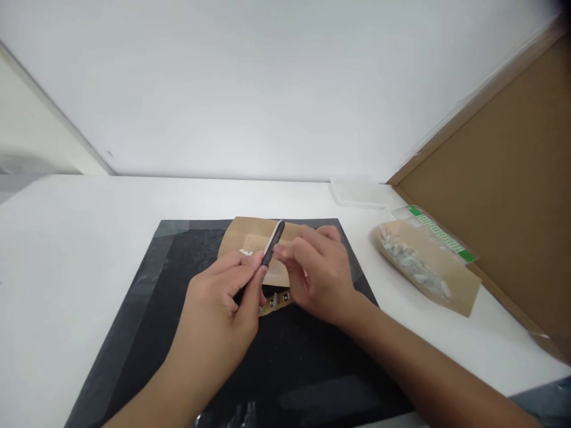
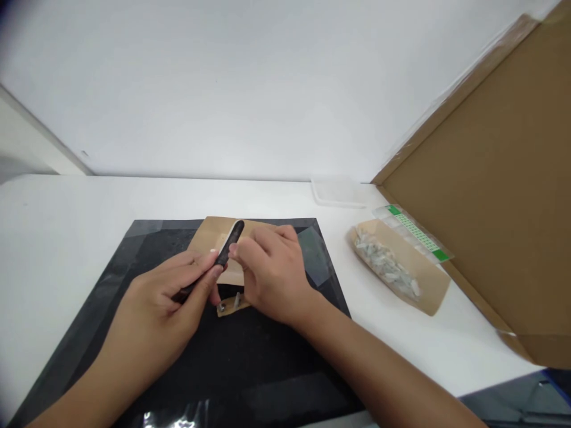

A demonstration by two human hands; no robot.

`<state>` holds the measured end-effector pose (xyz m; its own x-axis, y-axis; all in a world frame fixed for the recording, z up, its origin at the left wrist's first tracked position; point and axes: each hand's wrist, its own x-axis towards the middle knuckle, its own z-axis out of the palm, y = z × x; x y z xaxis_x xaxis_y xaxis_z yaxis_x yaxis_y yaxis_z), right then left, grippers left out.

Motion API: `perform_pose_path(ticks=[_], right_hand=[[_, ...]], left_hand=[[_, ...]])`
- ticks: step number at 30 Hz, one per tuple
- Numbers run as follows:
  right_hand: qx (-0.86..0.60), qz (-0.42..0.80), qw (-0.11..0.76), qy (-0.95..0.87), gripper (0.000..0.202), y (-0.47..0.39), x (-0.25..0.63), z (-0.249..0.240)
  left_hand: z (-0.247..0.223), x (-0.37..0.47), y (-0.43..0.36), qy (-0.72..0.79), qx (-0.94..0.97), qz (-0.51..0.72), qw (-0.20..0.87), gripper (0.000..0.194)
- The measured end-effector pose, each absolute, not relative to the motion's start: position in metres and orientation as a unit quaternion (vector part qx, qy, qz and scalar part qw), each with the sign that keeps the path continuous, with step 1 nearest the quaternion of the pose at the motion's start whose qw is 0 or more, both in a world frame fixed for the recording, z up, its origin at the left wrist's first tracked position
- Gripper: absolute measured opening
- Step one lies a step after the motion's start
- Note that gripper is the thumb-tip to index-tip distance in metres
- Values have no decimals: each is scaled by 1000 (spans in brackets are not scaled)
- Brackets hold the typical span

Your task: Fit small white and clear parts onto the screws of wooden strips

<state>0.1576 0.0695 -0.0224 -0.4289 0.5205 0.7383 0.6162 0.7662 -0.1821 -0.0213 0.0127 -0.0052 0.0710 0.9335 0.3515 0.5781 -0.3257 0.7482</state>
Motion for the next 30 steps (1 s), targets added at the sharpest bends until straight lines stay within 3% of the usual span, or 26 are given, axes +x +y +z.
perform_pose_path(ticks=[5,16,24,27,30], right_hand=[[-327,-9,408,-852,18,67,160,-21],[-358,158,503,-771,13,62,169,-23],[-368,259,538,-713,12,60,172,-37],[-361,269,540,-711,11,61,175,-40],[-356,277,534,-715,11,61,176,-39]], left_hand=[[-7,-25,14,546,693,413,225,31],[-12,-40,26,610,672,401,126,18],[-16,-68,40,729,606,319,14,42],[-17,-78,46,754,610,242,-30,40],[-19,-81,48,756,620,208,-10,36]])
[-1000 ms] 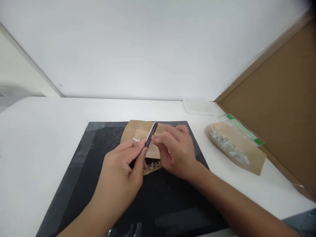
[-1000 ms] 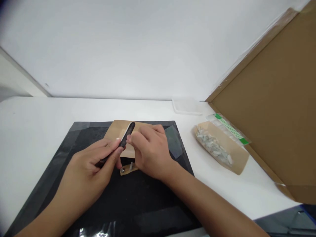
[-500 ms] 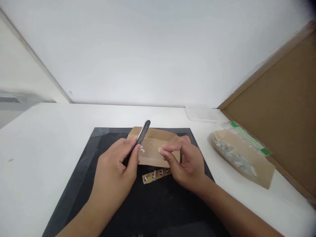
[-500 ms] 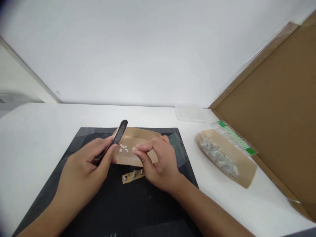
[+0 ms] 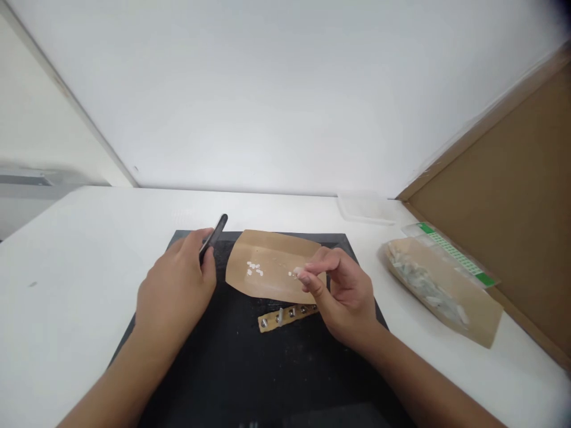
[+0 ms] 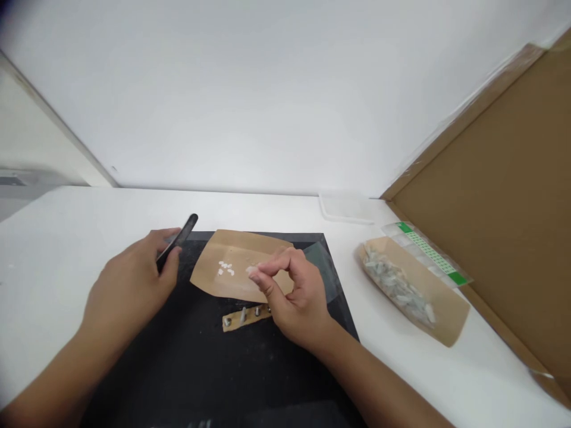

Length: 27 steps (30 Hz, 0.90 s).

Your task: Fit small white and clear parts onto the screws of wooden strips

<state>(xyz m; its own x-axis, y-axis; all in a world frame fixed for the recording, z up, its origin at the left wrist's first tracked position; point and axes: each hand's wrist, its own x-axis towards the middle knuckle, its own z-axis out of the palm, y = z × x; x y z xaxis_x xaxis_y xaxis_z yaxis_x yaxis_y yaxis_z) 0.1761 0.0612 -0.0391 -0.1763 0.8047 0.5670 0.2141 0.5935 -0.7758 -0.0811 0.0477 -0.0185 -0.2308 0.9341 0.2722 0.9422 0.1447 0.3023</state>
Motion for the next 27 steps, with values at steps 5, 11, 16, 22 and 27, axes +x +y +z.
perform_pose_path(ticks=[5,11,16,22,27], right_hand=[[-347,289,532,-716,10,61,176,-36],[-357,247,516,-738,10,61,178,-33],[-343,133,489,-791,11,62,179,-29],[-332,78,482,-807,14,62,179,-25],[-309,39,494,-811,16,59,177,-23]], left_hand=[[-16,-77,46,-733,-629,-260,6,37],[-21,-81,45,-741,-651,-162,25,35],[-25,-81,45,-684,-696,-189,112,32],[-7,-58,33,-568,-715,-398,-92,24],[-2,-40,25,-488,-702,-398,-331,27]])
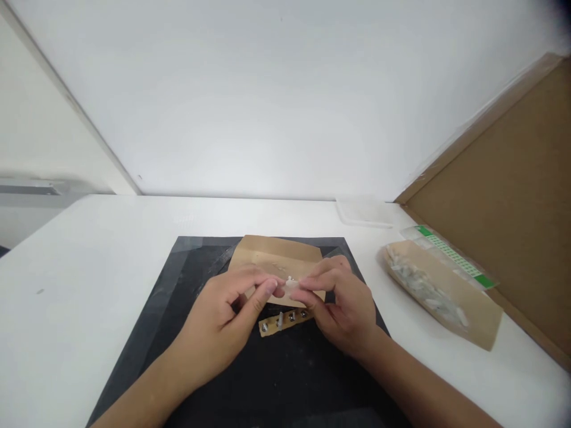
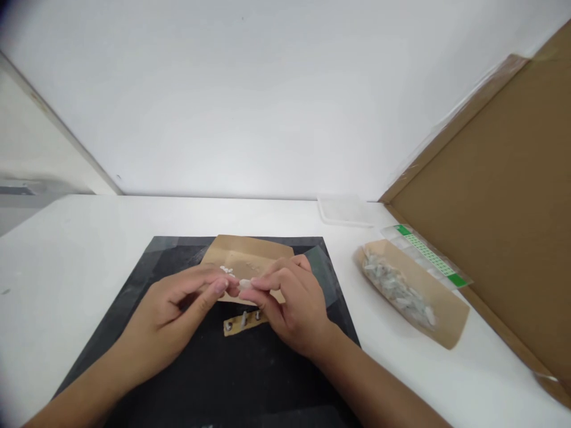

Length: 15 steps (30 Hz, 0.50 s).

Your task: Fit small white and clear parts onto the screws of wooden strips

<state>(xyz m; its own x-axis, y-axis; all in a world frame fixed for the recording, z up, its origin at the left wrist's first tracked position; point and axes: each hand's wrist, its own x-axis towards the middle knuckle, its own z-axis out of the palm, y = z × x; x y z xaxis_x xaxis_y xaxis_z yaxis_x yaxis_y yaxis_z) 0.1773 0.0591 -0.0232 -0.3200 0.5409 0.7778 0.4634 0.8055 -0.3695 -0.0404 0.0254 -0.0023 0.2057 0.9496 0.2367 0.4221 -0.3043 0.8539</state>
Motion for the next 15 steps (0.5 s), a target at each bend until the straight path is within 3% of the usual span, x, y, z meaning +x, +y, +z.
perform_pose_path(ticks=[15], right_hand=[[-241,-61,495,-833,18,48,177,-31]], left_hand=[[-7,-34,23,449,556,440,544,11]])
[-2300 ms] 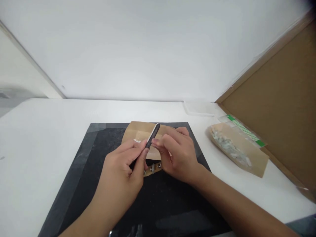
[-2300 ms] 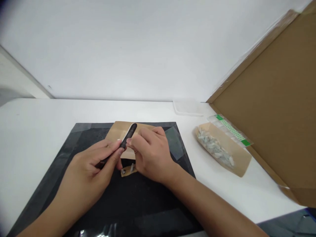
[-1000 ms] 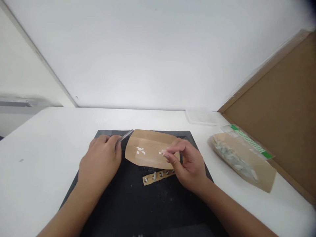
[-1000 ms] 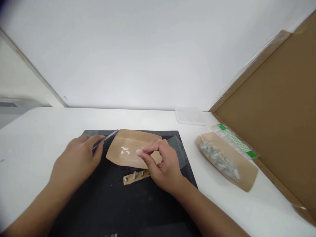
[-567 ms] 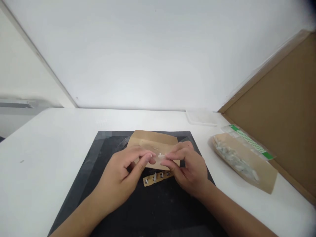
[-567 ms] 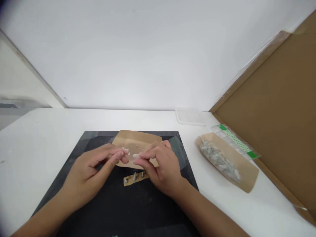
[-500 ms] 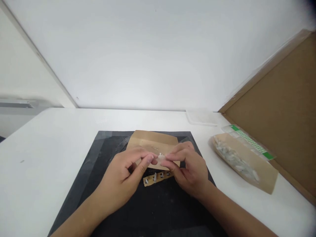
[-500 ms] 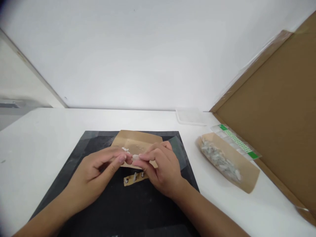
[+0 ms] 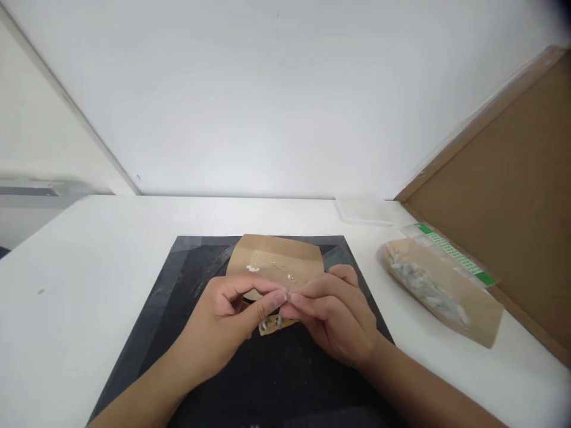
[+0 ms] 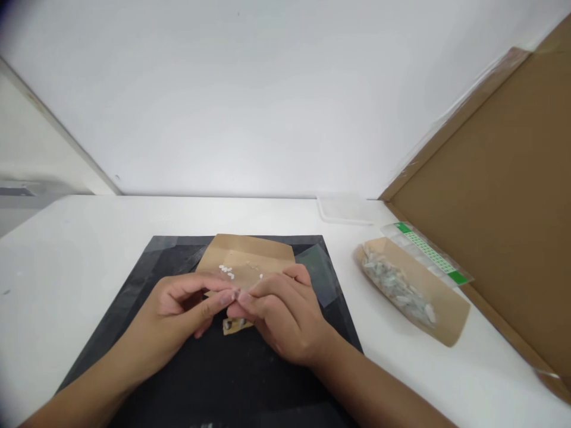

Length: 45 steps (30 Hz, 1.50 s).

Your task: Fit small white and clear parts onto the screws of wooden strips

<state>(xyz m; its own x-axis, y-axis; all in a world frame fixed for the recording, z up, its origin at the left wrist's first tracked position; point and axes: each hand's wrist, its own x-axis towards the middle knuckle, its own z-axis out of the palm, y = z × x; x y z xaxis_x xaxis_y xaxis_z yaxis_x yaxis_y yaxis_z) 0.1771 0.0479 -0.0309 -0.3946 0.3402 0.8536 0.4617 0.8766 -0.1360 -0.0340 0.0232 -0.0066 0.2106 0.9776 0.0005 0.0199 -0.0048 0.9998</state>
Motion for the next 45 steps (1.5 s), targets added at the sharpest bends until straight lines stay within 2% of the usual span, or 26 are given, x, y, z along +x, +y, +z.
perform_pose_path(ticks=[6,19,24,32,45], right_hand=[[-233,-45,526,-816,10,46,175,-27],[-223,-47,553,-801,12,40,176,-21],[-237,-60,511,-824,11,41,179,-18],[-210,-58,506,-835,11,44,182,-20],[-172,-44,469,-865,21,47,181,-24]], left_hand=[[-11,-38,23,404,497,425,639,20],[-10,-40,25,313,452,422,721,21],[-17,-40,24,340,463,413,707,25],[-19,-39,24,386,501,391,669,29],[-17,-39,24,391,522,385,653,28]])
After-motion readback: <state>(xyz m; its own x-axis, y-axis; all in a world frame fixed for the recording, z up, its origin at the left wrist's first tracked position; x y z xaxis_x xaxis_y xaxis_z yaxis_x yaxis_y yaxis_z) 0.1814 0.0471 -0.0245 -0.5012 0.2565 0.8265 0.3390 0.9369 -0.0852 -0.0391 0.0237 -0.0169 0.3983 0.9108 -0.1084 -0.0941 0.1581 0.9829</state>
